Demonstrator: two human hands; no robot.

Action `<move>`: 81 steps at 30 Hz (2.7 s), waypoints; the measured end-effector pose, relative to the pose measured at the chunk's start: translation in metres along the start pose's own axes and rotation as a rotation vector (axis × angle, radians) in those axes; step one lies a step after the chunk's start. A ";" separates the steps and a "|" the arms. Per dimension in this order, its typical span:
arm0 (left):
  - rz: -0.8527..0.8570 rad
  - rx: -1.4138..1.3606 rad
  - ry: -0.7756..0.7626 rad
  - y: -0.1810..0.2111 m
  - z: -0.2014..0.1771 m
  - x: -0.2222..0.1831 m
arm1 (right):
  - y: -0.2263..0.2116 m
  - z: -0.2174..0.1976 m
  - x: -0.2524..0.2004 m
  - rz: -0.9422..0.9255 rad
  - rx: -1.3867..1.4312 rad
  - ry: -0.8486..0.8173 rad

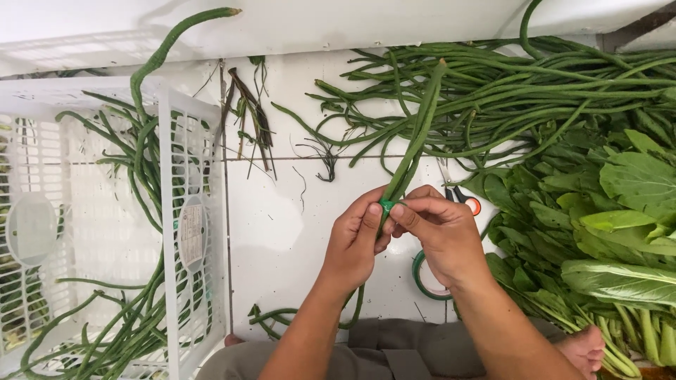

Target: Bundling long beans together using green tape and scissors on a tiled floor.

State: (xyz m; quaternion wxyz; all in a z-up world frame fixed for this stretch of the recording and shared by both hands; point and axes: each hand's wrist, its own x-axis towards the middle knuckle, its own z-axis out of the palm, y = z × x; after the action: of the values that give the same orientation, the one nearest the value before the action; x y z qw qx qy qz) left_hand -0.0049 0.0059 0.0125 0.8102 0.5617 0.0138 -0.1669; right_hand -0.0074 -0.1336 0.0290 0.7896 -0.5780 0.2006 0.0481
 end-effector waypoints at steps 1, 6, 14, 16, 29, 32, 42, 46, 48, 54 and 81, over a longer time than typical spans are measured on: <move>-0.009 -0.009 -0.004 0.000 0.000 0.000 | 0.000 0.000 0.000 0.007 0.009 -0.005; -0.085 -0.078 -0.032 0.001 -0.003 0.000 | -0.006 0.000 0.000 0.049 0.072 -0.025; -0.317 -0.595 -0.199 0.009 -0.009 0.000 | 0.010 -0.022 0.007 0.251 0.285 -0.345; -0.359 -0.669 -0.244 0.003 -0.015 -0.003 | 0.012 -0.025 0.007 0.186 0.303 -0.417; -0.234 -0.067 -0.291 -0.003 -0.041 0.008 | 0.023 -0.059 0.038 -0.241 0.063 -0.538; -0.224 0.112 -0.369 0.027 -0.029 -0.003 | 0.003 -0.055 0.034 -0.259 -0.002 -0.537; -0.277 -0.067 -0.528 0.036 -0.009 -0.010 | -0.013 -0.052 0.029 -0.395 0.048 -0.598; -0.219 0.070 -0.469 0.042 -0.001 -0.015 | -0.024 -0.051 0.023 -0.395 0.030 -0.638; -0.187 0.119 -0.450 0.045 0.002 -0.018 | -0.025 -0.050 0.021 -0.387 0.040 -0.673; -0.048 0.297 -0.338 0.060 0.017 -0.025 | -0.024 -0.057 0.019 -0.304 0.070 -0.687; -0.166 1.649 1.024 0.164 -0.221 -0.117 | -0.048 -0.012 -0.012 0.168 -0.524 -0.454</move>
State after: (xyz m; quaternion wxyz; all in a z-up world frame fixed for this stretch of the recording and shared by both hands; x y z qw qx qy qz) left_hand -0.0318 0.2895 0.1040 0.0441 0.9546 0.2826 0.0836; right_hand -0.0064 -0.1588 0.0732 0.6322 -0.7170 0.0476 0.2899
